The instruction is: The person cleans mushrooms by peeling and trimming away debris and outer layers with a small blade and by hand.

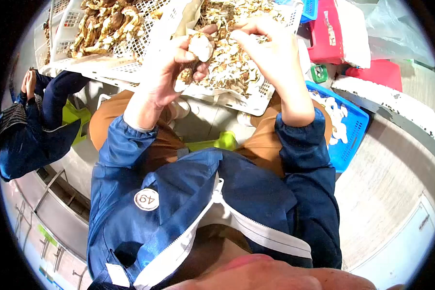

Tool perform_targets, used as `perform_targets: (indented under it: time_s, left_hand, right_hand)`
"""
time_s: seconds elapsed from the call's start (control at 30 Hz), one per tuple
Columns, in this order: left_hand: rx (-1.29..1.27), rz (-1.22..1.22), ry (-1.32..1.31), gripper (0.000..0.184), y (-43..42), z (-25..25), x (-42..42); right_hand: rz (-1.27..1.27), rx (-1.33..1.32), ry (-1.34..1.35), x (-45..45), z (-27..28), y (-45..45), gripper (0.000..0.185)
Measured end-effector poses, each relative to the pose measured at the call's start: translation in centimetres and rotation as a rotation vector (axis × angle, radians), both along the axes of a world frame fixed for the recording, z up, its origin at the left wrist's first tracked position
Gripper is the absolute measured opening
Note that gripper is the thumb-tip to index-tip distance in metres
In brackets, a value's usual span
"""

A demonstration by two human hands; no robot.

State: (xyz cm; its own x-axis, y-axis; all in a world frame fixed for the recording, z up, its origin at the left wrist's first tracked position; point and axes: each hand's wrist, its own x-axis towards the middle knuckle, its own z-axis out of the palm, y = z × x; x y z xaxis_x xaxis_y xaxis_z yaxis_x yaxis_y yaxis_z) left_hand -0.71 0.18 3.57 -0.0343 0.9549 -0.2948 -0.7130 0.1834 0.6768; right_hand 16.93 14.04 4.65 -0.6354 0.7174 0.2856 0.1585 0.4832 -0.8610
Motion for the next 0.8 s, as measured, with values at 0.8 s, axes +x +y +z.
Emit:
perform_targets:
  time_s: [0.8]
  left_hand:
    - [-0.038,0.099,0.409,0.061,-0.2,0.3,-0.2]
  right_hand:
    - [0.033,0.212,-0.118,-0.3,1.6,-1.4,0.013]
